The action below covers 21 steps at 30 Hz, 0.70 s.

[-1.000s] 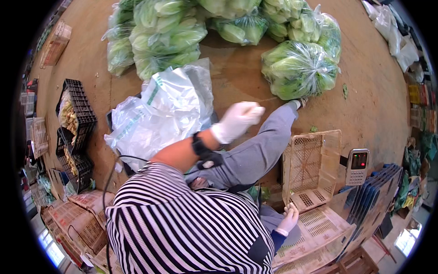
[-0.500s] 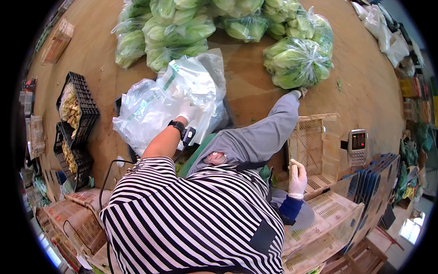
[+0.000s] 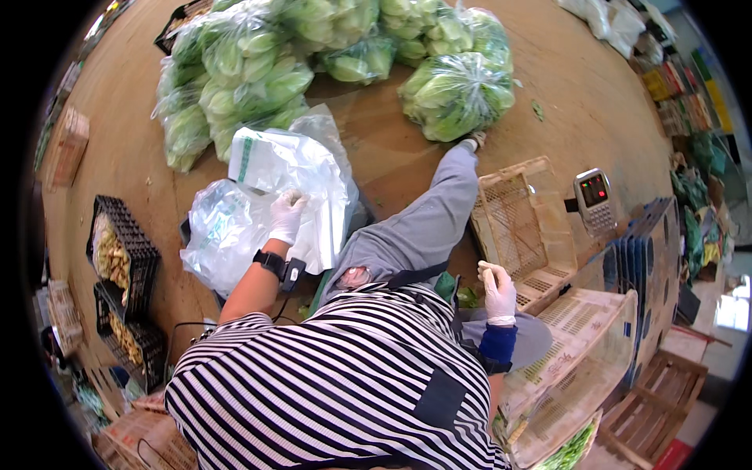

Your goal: The person trims the ends of lettuce heads with a knife, places them into a plastic bag on a scale, ties the bag, and sets it aside.

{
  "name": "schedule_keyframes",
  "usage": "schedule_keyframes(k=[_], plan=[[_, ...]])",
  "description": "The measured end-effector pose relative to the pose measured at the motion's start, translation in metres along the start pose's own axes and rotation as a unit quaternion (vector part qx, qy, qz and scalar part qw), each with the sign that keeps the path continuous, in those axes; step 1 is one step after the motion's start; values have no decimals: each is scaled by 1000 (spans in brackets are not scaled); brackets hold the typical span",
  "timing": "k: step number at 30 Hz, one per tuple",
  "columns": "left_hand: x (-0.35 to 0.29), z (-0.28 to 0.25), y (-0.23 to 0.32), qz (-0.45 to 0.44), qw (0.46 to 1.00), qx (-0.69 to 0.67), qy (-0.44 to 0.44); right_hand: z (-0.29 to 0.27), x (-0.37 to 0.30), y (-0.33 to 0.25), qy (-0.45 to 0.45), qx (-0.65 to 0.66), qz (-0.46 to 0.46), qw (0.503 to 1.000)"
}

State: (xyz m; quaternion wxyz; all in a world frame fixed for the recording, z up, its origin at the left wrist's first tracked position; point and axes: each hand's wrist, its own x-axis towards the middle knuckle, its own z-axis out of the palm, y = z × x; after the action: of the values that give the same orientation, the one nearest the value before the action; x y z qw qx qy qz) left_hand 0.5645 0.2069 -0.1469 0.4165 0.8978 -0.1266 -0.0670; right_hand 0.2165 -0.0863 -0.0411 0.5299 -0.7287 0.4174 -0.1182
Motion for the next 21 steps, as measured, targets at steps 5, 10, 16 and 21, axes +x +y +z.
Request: schedule_keyframes(k=[5,10,16,21], plan=[[24,-29,30,121,962,235,-62,-4,-3,-8,12,-10,-23,1000],[36,-19,32,71,994,83,31,-2,-12,-6,-8,-25,-39,999],[2,59,-21,75,927,296,-219,-6,-17,10,4,9,-4,1000],[23,70,-26,-25,932,239,-272,-14,-28,34,14,-2,17,1000]])
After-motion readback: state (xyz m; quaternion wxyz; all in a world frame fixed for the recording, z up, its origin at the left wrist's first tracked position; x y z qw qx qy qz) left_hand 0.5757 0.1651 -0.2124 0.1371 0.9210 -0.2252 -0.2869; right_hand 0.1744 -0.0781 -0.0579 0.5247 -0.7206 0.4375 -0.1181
